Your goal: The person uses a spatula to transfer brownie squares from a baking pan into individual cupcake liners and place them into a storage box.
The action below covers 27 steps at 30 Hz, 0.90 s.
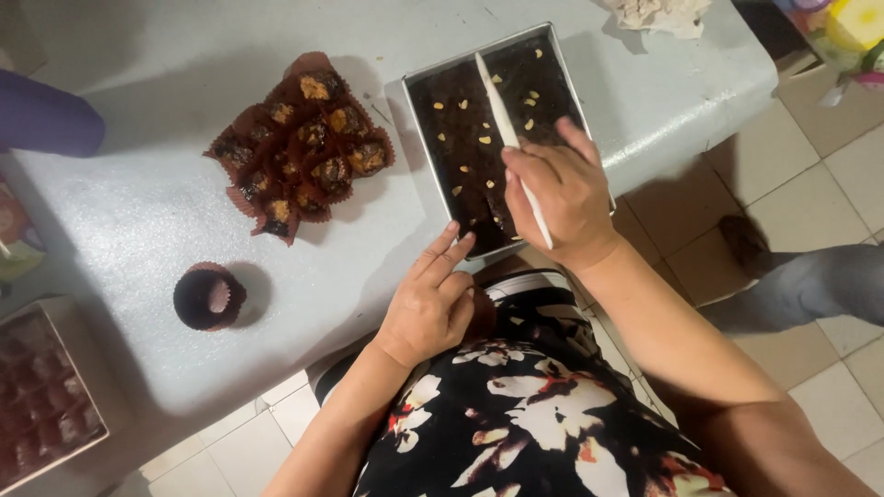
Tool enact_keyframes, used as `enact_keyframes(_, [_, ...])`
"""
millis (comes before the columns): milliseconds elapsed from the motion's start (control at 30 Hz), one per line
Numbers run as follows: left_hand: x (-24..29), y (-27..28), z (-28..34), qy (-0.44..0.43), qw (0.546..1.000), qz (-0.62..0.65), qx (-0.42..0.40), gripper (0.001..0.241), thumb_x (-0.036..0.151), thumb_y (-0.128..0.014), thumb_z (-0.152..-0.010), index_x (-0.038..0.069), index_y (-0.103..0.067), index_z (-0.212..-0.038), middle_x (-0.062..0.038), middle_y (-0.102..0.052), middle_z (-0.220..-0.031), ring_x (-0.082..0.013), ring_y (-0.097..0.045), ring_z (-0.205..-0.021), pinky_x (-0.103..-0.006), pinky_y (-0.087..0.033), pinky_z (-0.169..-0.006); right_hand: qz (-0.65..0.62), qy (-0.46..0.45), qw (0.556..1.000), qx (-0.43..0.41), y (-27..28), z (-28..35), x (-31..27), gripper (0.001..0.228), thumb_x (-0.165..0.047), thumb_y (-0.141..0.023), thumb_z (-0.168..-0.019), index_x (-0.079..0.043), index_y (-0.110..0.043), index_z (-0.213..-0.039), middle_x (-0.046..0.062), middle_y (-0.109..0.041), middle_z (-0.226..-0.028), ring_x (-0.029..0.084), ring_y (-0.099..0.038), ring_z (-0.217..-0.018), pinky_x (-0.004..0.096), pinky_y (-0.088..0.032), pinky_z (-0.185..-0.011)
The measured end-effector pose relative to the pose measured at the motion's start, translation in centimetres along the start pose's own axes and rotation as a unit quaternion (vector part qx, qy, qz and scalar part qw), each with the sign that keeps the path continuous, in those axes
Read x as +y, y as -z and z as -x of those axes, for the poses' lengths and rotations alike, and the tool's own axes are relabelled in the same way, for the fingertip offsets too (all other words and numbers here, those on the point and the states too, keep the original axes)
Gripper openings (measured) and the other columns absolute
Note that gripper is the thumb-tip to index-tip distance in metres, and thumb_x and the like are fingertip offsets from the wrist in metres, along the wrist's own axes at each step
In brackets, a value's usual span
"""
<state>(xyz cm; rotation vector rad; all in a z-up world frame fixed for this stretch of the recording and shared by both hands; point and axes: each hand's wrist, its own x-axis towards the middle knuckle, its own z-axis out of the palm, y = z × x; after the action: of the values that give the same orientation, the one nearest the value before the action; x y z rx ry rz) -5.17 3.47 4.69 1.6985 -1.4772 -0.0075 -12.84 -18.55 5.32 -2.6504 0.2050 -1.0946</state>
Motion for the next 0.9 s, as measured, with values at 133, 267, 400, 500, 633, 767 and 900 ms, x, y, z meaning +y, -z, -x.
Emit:
enact_keyframes(133, [-0.6, -0.5, 0.4, 0.010, 1.000, 0.008, 0.011, 0.003, -0.001, -0.065, -0.088, -0.003, -0.066, -0.086, -0.021, -0.072, -0.131, -0.0457, -0.064, -0.131, -0.0489, -0.055, -0.108, 0.012, 0.014, 1.000, -0.021, 0.0, -0.3, 1.0, 0.017, -0.014, -0.070, -0.099, -0.009, -0.076, -0.114, 0.012, -0.079, -0.097, 0.025, -0.079, -0.091, 0.042, -0.049, -0.111])
enact_keyframes(267, [-1.1, -0.6, 0.4, 0.016, 1.000, 0.000, 0.008, 0.003, 0.001, -0.066, -0.088, -0.001, -0.067, -0.086, -0.017, -0.075, -0.123, -0.0427, -0.066, -0.128, -0.0482, -0.055, -0.109, -0.022, -0.009, 0.999, -0.023, 0.2, -1.2, 2.4, 0.012, -0.013, -0.070, -0.097, -0.010, -0.074, -0.109, 0.003, -0.076, -0.088, 0.024, -0.077, -0.081, 0.038, -0.057, -0.094])
enact_keyframes(400, [-1.5, -0.7, 0.4, 0.015, 1.000, 0.000, -0.002, 0.003, 0.003, -0.067, -0.087, 0.001, -0.067, -0.086, -0.015, -0.075, -0.118, -0.0419, -0.067, -0.127, -0.0494, -0.054, -0.110, -0.012, 0.007, 0.999, -0.044, 0.0, -3.0, 3.5, 0.006, -0.015, -0.070, -0.097, -0.011, -0.071, -0.102, 0.002, -0.069, -0.074, 0.026, -0.073, -0.068, 0.037, -0.058, -0.079])
enact_keyframes(500, [-2.0, -0.8, 0.8, 0.011, 1.000, -0.017, -0.004, 0.004, 0.006, -0.067, -0.088, 0.002, -0.068, -0.086, -0.012, -0.076, -0.117, -0.0394, -0.067, -0.128, -0.0482, -0.053, -0.110, -0.005, 0.017, 0.996, -0.084, 0.1, -4.6, 4.1, 0.006, -0.018, -0.070, -0.096, -0.013, -0.069, -0.094, 0.003, -0.065, -0.068, 0.029, -0.072, -0.065, 0.038, -0.059, -0.076])
enact_keyframes(633, [-1.9, 0.1, 0.2, 0.020, 1.000, 0.001, -0.011, 0.004, 0.005, -0.067, -0.087, 0.002, -0.068, -0.084, -0.012, -0.076, -0.115, -0.0409, -0.068, -0.125, -0.0504, -0.053, -0.110, -0.022, -0.023, 0.983, -0.179, 0.7, -8.5, 5.0, 0.010, -0.020, -0.070, -0.094, -0.011, -0.069, -0.088, 0.010, -0.065, -0.065, 0.039, -0.070, -0.062, 0.050, -0.057, -0.066])
enact_keyframes(767, [-1.9, 0.9, -0.5, 0.051, 0.991, 0.119, -0.029, 0.008, 0.000, -0.057, -0.094, 0.000, -0.065, -0.094, -0.018, -0.070, -0.120, -0.0466, -0.059, -0.133, -0.0576, -0.052, -0.112, -0.127, -0.199, 0.920, -0.312, 2.1, -14.5, 4.5, 0.009, -0.013, -0.066, -0.090, -0.015, -0.073, -0.086, 0.002, -0.071, -0.073, 0.022, -0.063, -0.060, 0.035, -0.046, -0.053])
enact_keyframes(900, [-2.6, 1.3, -1.5, 0.080, 0.985, 0.149, 0.024, 0.012, 0.001, -0.053, -0.091, 0.002, -0.065, -0.092, -0.020, -0.065, -0.127, -0.0433, -0.063, -0.128, -0.0540, -0.053, -0.112, -0.177, -0.348, 0.866, -0.313, 2.1, -17.6, 3.9, 0.022, -0.012, -0.057, -0.093, -0.015, -0.055, -0.071, -0.001, -0.048, -0.065, 0.014, -0.042, -0.061, 0.035, -0.026, -0.052])
